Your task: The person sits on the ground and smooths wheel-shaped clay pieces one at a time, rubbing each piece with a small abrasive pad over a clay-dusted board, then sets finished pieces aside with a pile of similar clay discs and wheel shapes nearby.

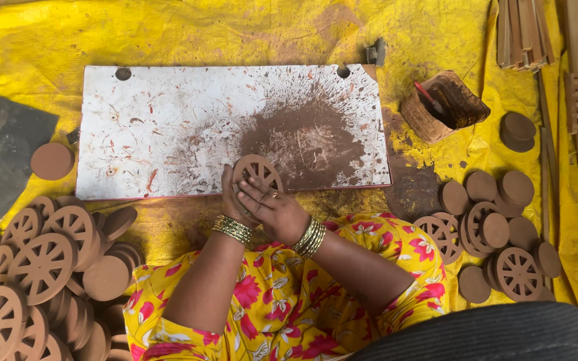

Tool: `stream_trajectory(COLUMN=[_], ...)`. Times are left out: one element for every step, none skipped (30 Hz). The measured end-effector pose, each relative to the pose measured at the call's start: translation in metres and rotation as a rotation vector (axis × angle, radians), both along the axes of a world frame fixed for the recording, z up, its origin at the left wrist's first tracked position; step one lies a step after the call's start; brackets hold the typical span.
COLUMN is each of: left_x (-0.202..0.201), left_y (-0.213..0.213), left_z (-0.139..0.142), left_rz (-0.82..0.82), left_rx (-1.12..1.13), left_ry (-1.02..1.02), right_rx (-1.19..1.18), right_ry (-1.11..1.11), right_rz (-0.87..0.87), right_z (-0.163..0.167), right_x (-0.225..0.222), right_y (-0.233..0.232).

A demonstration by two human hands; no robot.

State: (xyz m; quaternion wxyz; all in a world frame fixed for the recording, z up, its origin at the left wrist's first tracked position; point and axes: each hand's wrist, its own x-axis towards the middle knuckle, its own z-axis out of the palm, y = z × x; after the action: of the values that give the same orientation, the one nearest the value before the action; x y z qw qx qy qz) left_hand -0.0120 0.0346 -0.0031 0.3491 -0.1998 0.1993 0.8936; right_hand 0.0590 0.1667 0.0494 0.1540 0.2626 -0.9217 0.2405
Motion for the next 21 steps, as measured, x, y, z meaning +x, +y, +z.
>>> stream_trajectory(left_x=[0.001,0.002,0.004,0.006,0.008,0.008,0.007,0.005,0.003,0.001,0.001,0.0,0.0,0.0,0.001,0.002,0.002,0.002,0.002,0.002,0.002], left_y=[0.001,0.002,0.002,0.004,0.005,0.007,0.007,0.008,0.008,0.008,0.008,0.007,0.006,0.005,0.004,0.002,0.002,0.001,0.0,0.0,0.001], left_z=[-0.005,-0.009,-0.013,-0.016,-0.018,-0.019,-0.02,-0.019,-0.019,-0.018,-0.018,-0.018,-0.018,-0.019,-0.02,-0.022,-0.023,-0.025,-0.027,-0.029,-0.03], left_rz=[-0.001,-0.005,0.003,0.013,0.026,0.024,0.019,0.01,-0.016,-0.04,-0.069,-0.079,-0.087,-0.094,-0.09,-0.085,-0.082,-0.071,-0.065,-0.059,-0.058], left_rx=[0.007,0.014,0.06,0.109,0.161,0.164,0.164,0.159,-0.032,-0.224,-0.418,-0.356,-0.291,-0.224,-0.192,-0.162,-0.132,-0.157,-0.182,-0.205,-0.168], left_ry=[0.043,0.086,0.098,0.108,0.117,0.074,0.035,0.003,-0.015,-0.04,-0.07,-0.04,-0.004,0.033,0.059,0.084,0.107,0.112,0.118,0.126,0.128], right_rx=[0.039,0.077,-0.018,-0.109,-0.198,-0.172,-0.151,-0.135,-0.156,-0.175,-0.195,-0.188,-0.178,-0.166,-0.162,-0.158,-0.156,-0.211,-0.269,-0.325,-0.219], right_ry=[-0.169,-0.339,-0.234,-0.13,-0.025,-0.029,-0.026,-0.018,-0.126,-0.241,-0.362,-0.361,-0.354,-0.344,-0.28,-0.217,-0.157,-0.219,-0.281,-0.341,-0.27], right_rz=[-0.015,-0.031,-0.075,-0.115,-0.152,-0.18,-0.209,-0.241,-0.275,-0.307,-0.341,-0.385,-0.428,-0.47,-0.474,-0.476,-0.478,-0.491,-0.506,-0.522,-0.461], right_z=[0.004,0.008,0.013,0.017,0.02,0.022,0.023,0.023,0.02,0.016,0.01,0.003,-0.004,-0.011,-0.018,-0.024,-0.03,-0.033,-0.035,-0.036,-0.036], right_x=[0.002,0.002,0.002,0.002,0.002,0.001,0.0,-0.001,-0.003,-0.005,-0.008,-0.012,-0.015,-0.02,-0.024,-0.027,-0.03,-0.031,-0.032,-0.031,-0.028], right_y=[-0.001,-0.001,0.0,0.0,0.001,0.001,0.002,0.001,0.002,0.003,0.005,0.008,0.012,0.018,0.023,0.028,0.033,0.036,0.038,0.038,0.035])
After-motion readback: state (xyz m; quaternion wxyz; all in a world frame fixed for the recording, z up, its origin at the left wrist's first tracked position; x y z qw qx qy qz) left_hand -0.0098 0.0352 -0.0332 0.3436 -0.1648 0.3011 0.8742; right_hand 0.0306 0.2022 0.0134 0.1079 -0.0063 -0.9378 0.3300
